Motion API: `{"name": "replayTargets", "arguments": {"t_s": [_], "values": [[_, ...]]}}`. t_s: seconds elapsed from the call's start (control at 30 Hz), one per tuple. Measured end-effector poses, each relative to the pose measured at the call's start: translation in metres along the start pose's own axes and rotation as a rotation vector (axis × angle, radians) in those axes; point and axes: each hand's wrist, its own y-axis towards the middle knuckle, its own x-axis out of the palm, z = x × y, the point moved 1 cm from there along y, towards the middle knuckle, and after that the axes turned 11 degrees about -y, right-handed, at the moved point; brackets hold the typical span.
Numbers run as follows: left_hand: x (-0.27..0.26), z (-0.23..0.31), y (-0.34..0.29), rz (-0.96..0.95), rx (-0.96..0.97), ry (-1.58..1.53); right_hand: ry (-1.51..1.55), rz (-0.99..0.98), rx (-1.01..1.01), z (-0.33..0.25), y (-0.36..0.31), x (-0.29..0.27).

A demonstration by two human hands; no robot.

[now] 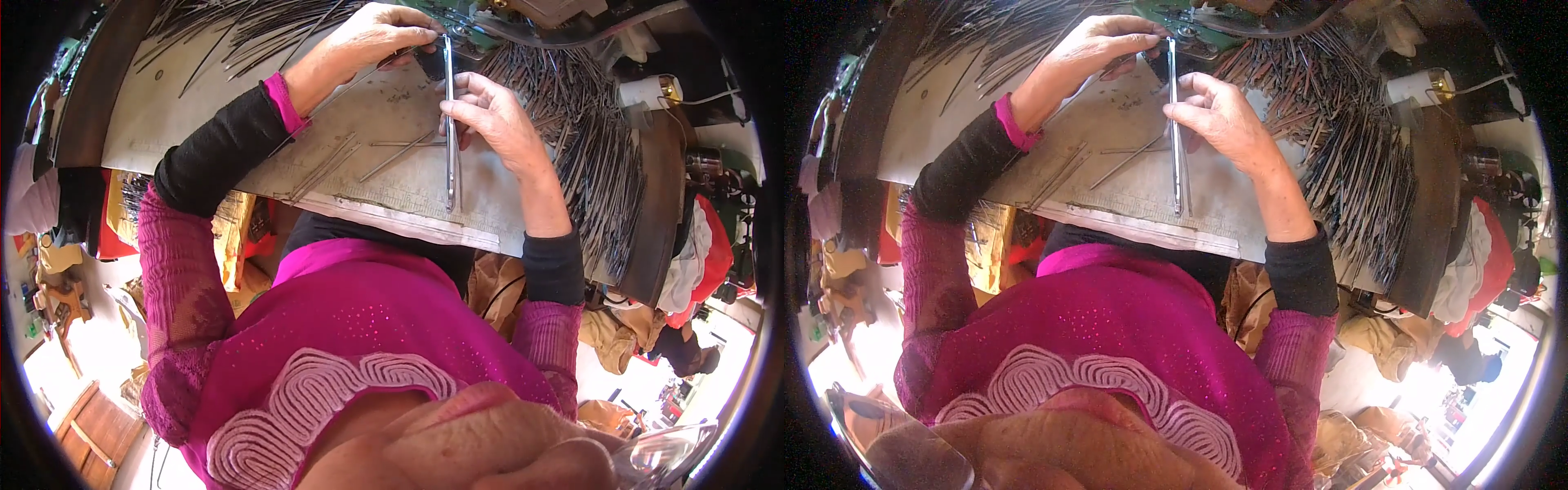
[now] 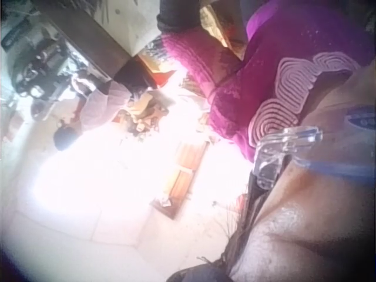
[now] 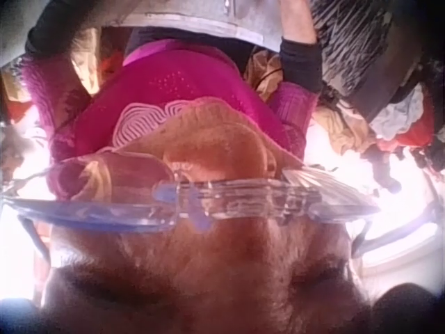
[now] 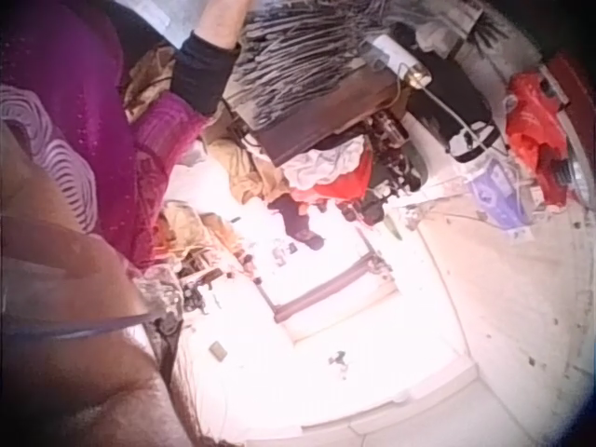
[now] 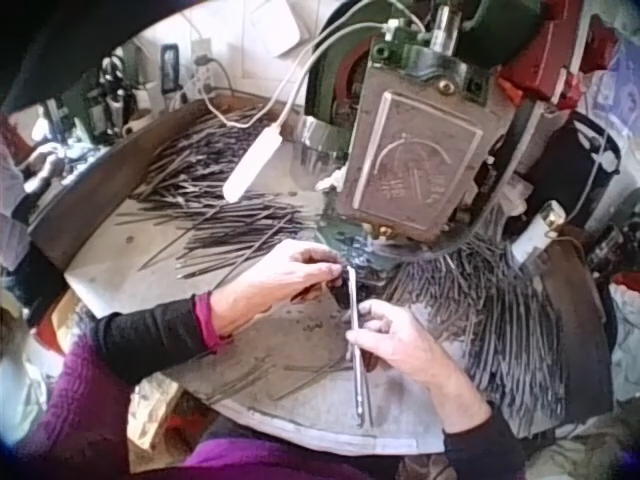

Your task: The worker is using a small bench-mounted clipping machine to process or trim metal wires.

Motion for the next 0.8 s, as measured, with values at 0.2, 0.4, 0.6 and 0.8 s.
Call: {"name": "replayTargets", "arguments": {"t_s": [0.2, 0.4, 0.6, 0.8], "values": [[0.001, -0.001, 0.001, 0.036, 0.006, 0.040, 0.021, -0.006, -0.008, 0.000, 0.000, -0.001], [0.004, -0.001, 0.004, 0.038, 0.041, 0.093, 0.051, 0.014, -0.040, 0.002, 0.003, -0.001], [0.012, 0.007, 0.010, 0.092, 0.111, 0.191, 0.102, 0.099, -0.064, 0.000, 0.003, 0.000], [0.019, 0.027, 0.011, 0.069, 0.069, 0.093, 0.145, 0.133, -0.081, 0.003, 0.002, -0.001]]}}
